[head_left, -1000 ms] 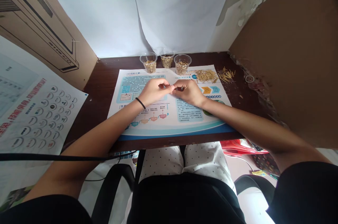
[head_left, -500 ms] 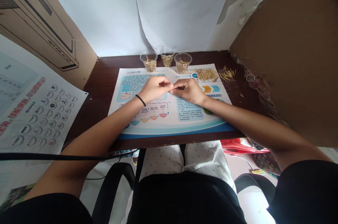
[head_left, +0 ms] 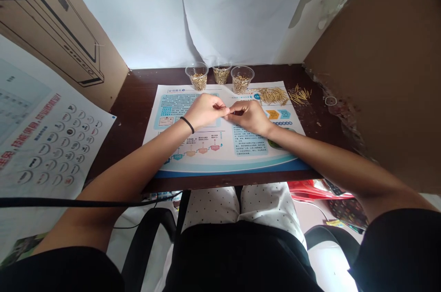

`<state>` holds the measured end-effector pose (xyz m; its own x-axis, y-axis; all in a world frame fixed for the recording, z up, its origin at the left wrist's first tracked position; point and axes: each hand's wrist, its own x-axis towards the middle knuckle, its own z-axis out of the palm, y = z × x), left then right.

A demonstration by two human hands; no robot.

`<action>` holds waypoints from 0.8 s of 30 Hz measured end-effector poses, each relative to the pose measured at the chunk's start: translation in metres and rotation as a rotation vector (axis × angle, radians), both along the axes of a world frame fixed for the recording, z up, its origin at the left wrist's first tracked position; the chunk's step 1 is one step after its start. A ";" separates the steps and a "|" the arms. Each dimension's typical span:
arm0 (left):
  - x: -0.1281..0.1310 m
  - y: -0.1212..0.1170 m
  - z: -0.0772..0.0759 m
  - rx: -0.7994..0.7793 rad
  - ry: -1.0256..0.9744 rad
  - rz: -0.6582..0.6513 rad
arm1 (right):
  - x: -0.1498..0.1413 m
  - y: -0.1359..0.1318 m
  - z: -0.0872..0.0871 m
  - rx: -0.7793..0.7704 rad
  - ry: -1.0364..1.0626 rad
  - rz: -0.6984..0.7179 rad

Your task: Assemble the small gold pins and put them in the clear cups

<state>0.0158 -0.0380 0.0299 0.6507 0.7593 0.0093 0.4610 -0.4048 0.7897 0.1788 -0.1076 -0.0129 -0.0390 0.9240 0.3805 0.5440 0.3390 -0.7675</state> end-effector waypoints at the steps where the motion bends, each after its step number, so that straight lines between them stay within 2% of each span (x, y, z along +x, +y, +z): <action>1: 0.000 0.000 0.000 0.002 -0.003 -0.003 | 0.000 0.000 -0.001 0.003 -0.002 0.000; 6: -0.002 -0.002 -0.007 0.021 -0.103 0.024 | -0.005 -0.002 0.004 -0.016 -0.032 -0.011; 10: -0.004 0.001 -0.020 0.055 -0.336 0.109 | 0.006 -0.004 0.027 -0.067 -0.008 0.027; 14: -0.002 0.007 -0.031 0.105 -0.370 0.162 | 0.049 -0.001 0.058 -0.271 -0.231 -0.117; 16: -0.002 0.007 -0.032 0.095 -0.347 0.155 | 0.073 0.001 0.065 -0.322 -0.413 -0.282; 20: -0.002 0.003 -0.027 0.091 -0.289 0.155 | 0.098 0.006 0.057 -0.346 -0.704 -0.505; 24: -0.004 -0.003 -0.022 0.078 -0.248 0.141 | 0.097 0.006 0.048 -0.387 -0.799 -0.569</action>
<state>0.0115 -0.0409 0.0078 0.5092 0.8328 0.2171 0.3139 -0.4146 0.8542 0.2759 -0.1012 0.0348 0.3292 0.9377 0.1107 0.9413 -0.3166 -0.1170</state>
